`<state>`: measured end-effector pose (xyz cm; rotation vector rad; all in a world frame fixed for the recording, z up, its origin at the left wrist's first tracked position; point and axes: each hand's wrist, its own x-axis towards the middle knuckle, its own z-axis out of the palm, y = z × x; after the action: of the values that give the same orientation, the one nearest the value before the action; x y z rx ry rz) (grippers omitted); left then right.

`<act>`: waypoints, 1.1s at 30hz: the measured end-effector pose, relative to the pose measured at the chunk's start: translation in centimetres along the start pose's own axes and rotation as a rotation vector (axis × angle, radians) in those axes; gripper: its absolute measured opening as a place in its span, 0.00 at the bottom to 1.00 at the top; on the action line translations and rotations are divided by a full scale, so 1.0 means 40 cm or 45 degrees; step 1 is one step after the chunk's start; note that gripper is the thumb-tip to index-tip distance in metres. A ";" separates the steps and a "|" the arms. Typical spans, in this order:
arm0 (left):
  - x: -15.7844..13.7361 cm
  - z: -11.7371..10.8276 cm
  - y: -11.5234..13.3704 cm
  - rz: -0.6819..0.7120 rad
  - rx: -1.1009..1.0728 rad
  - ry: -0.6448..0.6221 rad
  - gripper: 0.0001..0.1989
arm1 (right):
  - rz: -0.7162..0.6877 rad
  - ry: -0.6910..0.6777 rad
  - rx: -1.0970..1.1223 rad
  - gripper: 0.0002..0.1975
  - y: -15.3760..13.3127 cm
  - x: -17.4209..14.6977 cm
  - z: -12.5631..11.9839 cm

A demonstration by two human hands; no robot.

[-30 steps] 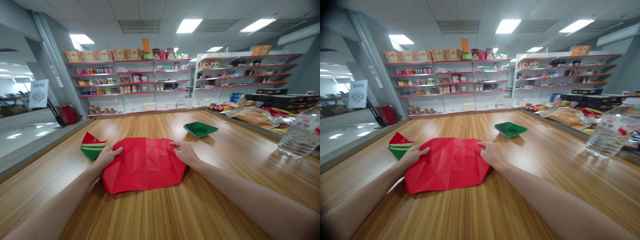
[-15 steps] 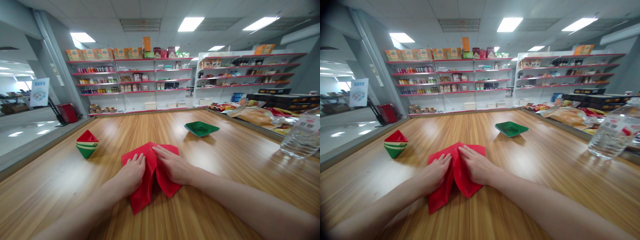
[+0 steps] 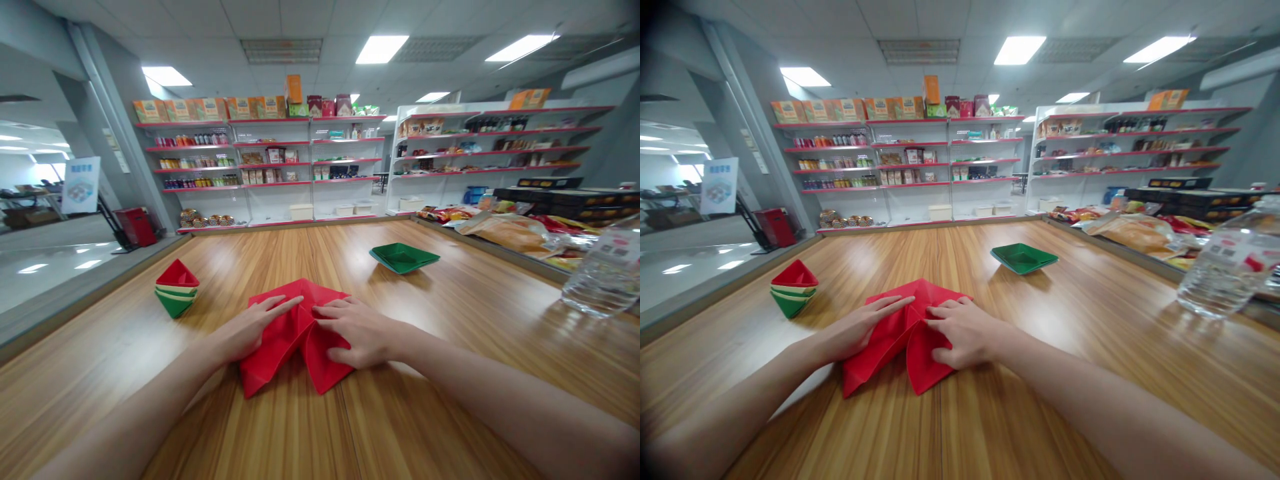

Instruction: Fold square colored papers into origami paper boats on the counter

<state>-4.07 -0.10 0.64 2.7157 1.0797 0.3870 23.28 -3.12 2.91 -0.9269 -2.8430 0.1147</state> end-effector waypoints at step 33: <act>-0.021 -0.089 0.024 -0.290 -0.021 -0.357 0.53 | 0.096 -0.121 0.374 0.24 0.125 -0.023 -0.020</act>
<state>-5.14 -1.09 4.13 2.4972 1.2740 -0.0209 27.04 0.41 3.00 -0.9851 -2.7697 0.5815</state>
